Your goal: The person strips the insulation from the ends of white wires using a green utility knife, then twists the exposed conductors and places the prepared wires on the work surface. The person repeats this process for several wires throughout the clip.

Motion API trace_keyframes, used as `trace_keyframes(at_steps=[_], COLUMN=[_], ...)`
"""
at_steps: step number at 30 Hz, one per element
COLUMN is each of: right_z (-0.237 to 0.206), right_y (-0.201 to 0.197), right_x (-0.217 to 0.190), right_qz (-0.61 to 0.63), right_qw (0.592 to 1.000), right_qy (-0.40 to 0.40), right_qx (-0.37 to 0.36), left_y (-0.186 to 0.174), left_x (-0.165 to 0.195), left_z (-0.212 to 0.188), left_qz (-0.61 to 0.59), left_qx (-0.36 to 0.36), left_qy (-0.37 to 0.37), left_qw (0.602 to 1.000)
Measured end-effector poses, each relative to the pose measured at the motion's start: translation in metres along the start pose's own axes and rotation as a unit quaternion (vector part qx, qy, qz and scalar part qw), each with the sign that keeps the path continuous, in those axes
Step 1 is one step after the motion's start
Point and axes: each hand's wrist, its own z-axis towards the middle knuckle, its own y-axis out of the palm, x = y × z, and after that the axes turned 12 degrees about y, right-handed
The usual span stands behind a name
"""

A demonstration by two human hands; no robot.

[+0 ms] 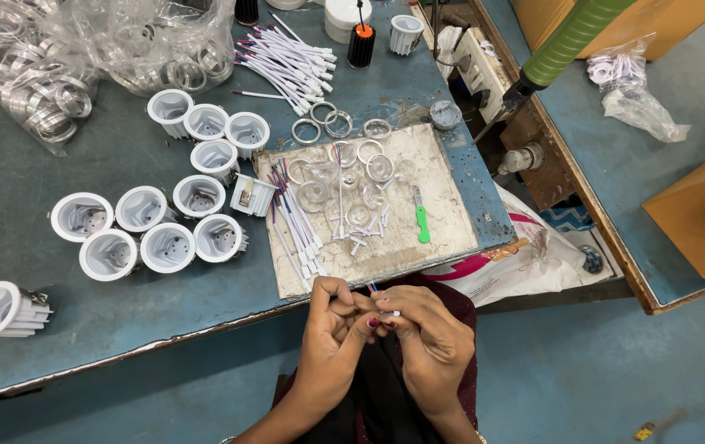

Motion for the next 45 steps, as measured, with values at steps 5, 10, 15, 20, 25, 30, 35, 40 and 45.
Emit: trace_keyframes(at_steps=[5,10,15,20,25,30,35,40,45], right_z=[-0.001,0.012,0.022,0.022,0.028,0.018,0.013,0.013,0.013], right_y=[-0.002,-0.011,-0.015,-0.031,-0.031,-0.016,-0.006,-0.006,-0.008], right_x=[-0.001,-0.005,-0.004,-0.003,0.009,0.011,0.009,0.008,0.005], right_qz=[-0.013,-0.076,-0.076,-0.213,-0.059,-0.128,-0.232,-0.186,-0.185], right_qw=[1.000,0.997,0.992,0.977,0.995,0.989,0.964,0.981,0.982], right_qy=[0.018,0.025,0.096,0.017,0.082,-0.015,-0.105,-0.045,-0.035], right_qx=[0.016,-0.012,0.002,-0.021,-0.026,0.073,0.074,0.020,0.007], left_y=[0.006,0.009,0.007,0.009,0.004,-0.003,-0.002,-0.003,-0.009], left_x=[-0.003,-0.004,0.009,0.026,0.031,0.025,0.021,0.019,0.007], left_z=[-0.006,-0.003,0.005,0.013,0.015,0.013,0.012,0.009,0.009], left_qz=[-0.005,0.003,0.071,0.272,0.285,0.189,0.140,0.161,0.113], left_qx=[0.005,0.015,0.007,-0.007,-0.043,-0.044,-0.025,-0.037,-0.049], left_qy=[-0.008,0.002,-0.027,-0.093,-0.030,-0.057,-0.065,-0.054,-0.021], left_qw=[1.000,1.000,0.997,0.958,0.957,0.979,0.988,0.985,0.992])
